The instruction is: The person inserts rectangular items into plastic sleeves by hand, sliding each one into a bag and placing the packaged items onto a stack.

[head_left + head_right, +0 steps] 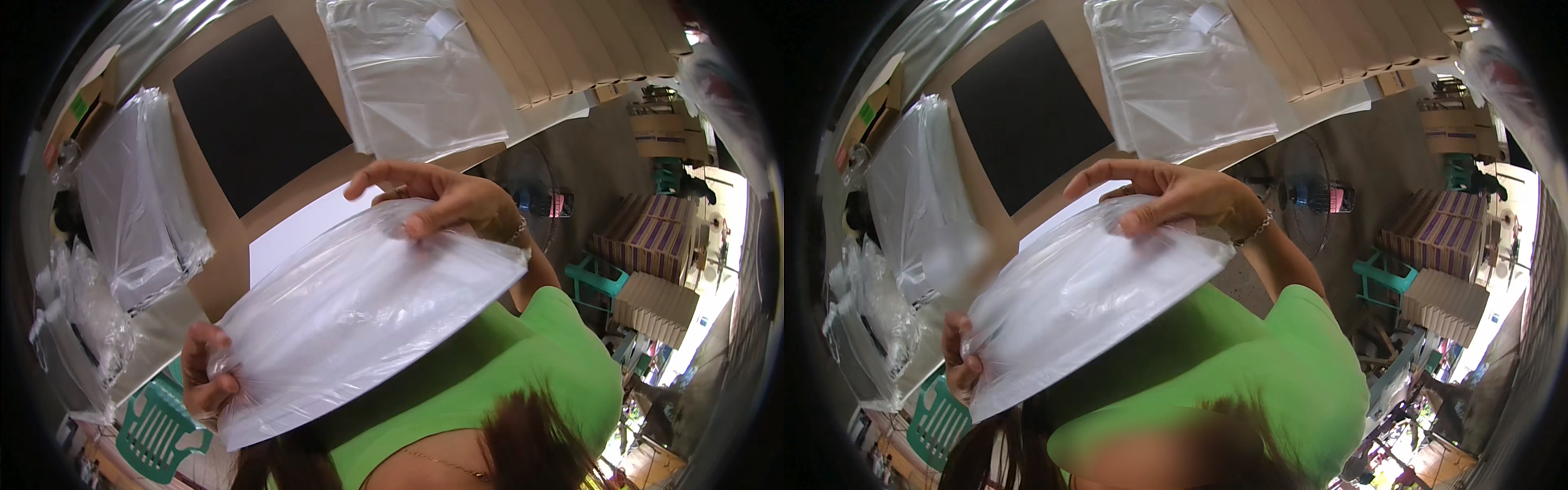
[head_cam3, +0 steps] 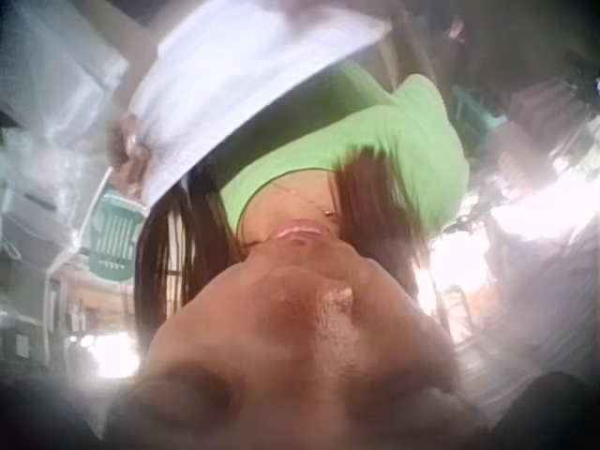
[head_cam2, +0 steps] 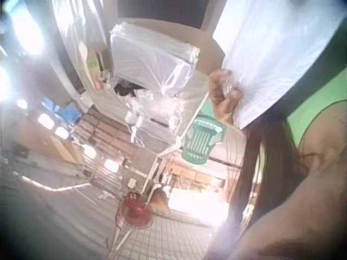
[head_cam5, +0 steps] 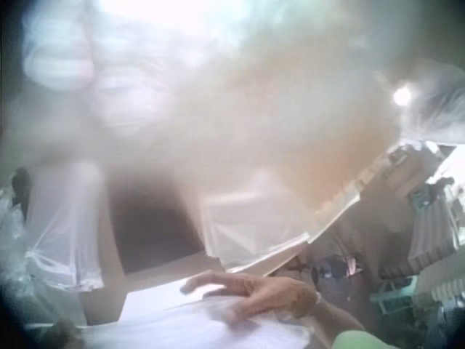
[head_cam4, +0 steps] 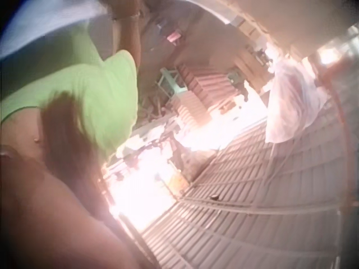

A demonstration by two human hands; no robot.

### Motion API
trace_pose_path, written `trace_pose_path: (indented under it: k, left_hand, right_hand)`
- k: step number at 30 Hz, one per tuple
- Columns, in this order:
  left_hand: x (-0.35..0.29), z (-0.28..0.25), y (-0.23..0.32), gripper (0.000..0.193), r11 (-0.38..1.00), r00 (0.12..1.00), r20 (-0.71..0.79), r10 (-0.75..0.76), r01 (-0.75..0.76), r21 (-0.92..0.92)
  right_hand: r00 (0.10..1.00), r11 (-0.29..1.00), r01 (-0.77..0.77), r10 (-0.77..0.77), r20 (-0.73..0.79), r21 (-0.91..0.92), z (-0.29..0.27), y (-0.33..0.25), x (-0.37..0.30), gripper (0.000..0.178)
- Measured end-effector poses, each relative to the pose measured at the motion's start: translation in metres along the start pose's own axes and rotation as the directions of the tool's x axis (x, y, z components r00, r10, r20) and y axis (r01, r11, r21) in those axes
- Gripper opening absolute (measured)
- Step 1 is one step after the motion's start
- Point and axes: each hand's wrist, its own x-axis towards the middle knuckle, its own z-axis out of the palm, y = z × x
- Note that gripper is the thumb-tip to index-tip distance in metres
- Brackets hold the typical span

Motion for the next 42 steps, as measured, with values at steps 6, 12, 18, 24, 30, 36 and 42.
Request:
trace_pose_path:
  k: [6,12,18,24,30,36,42]
  left_hand:
    - [0.034,-0.033,0.010,0.058,0.895,0.924,0.192,-0.331,0.243,0.374]
    - [0.059,-0.050,-0.011,0.055,0.886,0.972,0.088,-0.216,0.158,0.435]
    - [0.090,-0.083,-0.039,0.053,0.821,0.999,0.026,-0.046,0.023,0.571]
    - [0.101,-0.099,-0.057,0.043,0.852,0.990,-0.113,0.084,-0.013,0.523]
    - [0.109,-0.151,-0.069,0.039,0.894,0.991,0.074,-0.110,0.066,0.442]
    - [0.095,-0.136,-0.058,0.031,0.787,0.983,0.123,-0.134,0.030,0.616]
    - [0.098,-0.141,-0.061,0.024,0.856,0.993,-0.080,-0.087,0.115,0.504]
  right_hand:
    - [0.991,0.984,0.058,-0.077,-0.109,-0.170,-0.027,0.016,-0.005,0.065]
    - [0.994,0.961,-0.042,0.011,-0.111,-0.275,-0.045,0.020,-0.002,0.061]
    - [0.975,0.910,0.031,-0.118,-0.187,-0.413,-0.079,0.036,0.006,0.055]
    - [0.957,0.930,0.012,-0.117,-0.265,-0.367,-0.099,0.043,0.006,0.052]
    - [0.915,0.953,0.048,-0.163,-0.369,-0.300,-0.107,0.050,0.005,0.057]
    - [0.960,0.964,-0.014,-0.061,-0.273,-0.265,-0.111,0.047,-0.003,0.064]
    - [0.972,0.988,0.022,-0.058,-0.226,-0.156,-0.117,0.053,0.003,0.062]
